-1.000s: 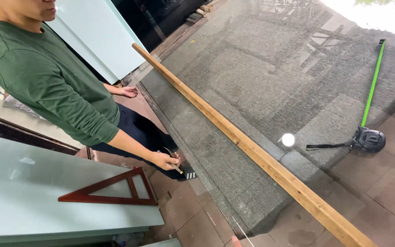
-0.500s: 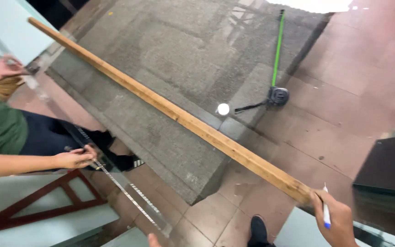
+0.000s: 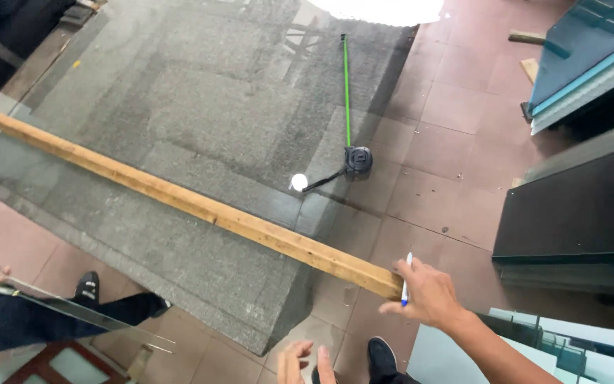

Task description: Measuring and marking a large sheet of glass using a tape measure and a marker, then aligning a wooden board as a guide.

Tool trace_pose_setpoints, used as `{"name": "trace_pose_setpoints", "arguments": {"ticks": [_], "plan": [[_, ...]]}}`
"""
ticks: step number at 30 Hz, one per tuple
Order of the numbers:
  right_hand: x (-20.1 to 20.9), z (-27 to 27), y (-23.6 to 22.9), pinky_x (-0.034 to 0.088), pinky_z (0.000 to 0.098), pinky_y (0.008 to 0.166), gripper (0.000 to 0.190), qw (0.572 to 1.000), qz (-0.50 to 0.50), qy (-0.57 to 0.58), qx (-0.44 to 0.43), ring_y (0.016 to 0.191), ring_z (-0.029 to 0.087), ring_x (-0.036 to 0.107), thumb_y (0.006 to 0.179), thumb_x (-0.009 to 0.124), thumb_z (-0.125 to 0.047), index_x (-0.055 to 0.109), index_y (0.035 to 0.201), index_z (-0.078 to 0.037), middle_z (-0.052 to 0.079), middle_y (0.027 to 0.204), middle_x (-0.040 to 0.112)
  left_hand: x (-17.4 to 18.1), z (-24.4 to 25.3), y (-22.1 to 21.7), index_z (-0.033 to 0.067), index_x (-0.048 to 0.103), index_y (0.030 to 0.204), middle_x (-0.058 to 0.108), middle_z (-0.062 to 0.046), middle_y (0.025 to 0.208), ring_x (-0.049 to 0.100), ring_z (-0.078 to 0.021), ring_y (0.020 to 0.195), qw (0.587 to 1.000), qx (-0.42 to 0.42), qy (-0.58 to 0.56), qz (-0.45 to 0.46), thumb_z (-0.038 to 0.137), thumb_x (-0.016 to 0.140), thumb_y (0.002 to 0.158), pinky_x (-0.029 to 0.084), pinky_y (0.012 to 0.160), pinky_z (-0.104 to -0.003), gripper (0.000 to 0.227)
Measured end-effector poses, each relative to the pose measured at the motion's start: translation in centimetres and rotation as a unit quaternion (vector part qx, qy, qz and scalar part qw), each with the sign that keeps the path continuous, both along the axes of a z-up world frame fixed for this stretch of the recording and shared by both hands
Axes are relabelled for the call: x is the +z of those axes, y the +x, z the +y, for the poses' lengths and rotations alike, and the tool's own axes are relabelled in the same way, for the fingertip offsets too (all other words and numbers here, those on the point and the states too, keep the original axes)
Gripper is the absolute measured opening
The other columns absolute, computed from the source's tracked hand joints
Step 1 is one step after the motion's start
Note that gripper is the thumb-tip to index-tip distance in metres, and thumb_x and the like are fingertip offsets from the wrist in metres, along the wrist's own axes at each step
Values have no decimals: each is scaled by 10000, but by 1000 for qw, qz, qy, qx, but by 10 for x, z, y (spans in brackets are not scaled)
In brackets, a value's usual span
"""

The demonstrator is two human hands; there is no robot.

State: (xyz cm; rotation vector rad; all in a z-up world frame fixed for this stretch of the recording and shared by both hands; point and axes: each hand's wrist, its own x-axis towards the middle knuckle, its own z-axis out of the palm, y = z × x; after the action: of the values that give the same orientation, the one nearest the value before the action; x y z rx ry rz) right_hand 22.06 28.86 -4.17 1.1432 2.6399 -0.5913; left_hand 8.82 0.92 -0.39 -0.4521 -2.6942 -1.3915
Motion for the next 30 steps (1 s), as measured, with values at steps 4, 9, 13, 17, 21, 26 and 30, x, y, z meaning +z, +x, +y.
{"name": "trace_pose_setpoints", "arguments": {"ticks": [4, 9, 13, 17, 21, 26, 30], "plan": [[-23, 10, 8, 518, 455, 562, 614, 996, 5, 74, 50, 778, 254, 640, 743, 891, -662, 544, 1039, -253, 9, 957, 587, 57, 63, -62, 181, 813, 1002, 802, 1, 1020, 786, -151, 870, 998, -45, -41, -3, 357, 792, 938, 591, 717, -332, 189], [-19, 66, -15, 556, 482, 556, 534, 992, -14, 124, 4, 730, 305, 688, 788, 878, -521, 563, 1094, -217, 55, 969, 625, 65, 200, -142, 172, 733, 1284, 715, -32, 1213, 667, -303, 1239, 982, -157, -101, -31, 451, 746, 950, 535, 991, -476, 436], [19, 122, -43, 674, 442, 800, 619, 986, -54, 131, -91, 946, 303, 830, 711, 925, -540, 649, 1208, -296, -4, 973, 663, 71, 367, -164, 54, 581, 1527, 674, -298, 1284, 702, -565, 1175, 964, -233, -122, -45, 593, 955, 768, 586, 947, -690, 1003], [60, 167, -63, 680, 505, 869, 671, 975, -12, 124, -185, 1015, 379, 859, 769, 897, -640, 710, 1305, -282, 105, 1016, 785, -6, 445, -188, 127, 437, 1670, 610, -262, 1389, 700, -541, 1247, 908, -315, -265, -82, 648, 891, 791, 580, 1037, -653, 1118], [102, 131, -83, 658, 492, 763, 474, 944, 128, 175, -248, 857, 385, 839, 936, 844, -550, 769, 1215, -173, 163, 854, 794, -26, 446, -227, 28, 645, 1445, 766, -301, 1126, 763, -566, 1097, 938, -323, -98, -79, 454, 806, 854, 593, 935, -687, 747], [37, 21, -134, 620, 376, 666, 254, 955, 188, 107, -201, 780, 278, 787, 1010, 750, -451, 762, 1149, -239, 42, 791, 752, 56, 357, -287, 136, 637, 1516, 684, -212, 1367, 671, -363, 1205, 877, -252, 174, -371, 415, 734, 896, 636, 916, -473, 687], [-16, -12, -200, 564, 330, 612, 152, 964, 198, 170, -58, 740, 223, 655, 1112, 596, -380, 622, 1079, -234, -33, 791, 531, 112, 241, -296, 210, 651, 1405, 631, -257, 1293, 670, -428, 1112, 746, -153, 325, -561, 338, 571, 806, 658, 725, -487, 617]]}}
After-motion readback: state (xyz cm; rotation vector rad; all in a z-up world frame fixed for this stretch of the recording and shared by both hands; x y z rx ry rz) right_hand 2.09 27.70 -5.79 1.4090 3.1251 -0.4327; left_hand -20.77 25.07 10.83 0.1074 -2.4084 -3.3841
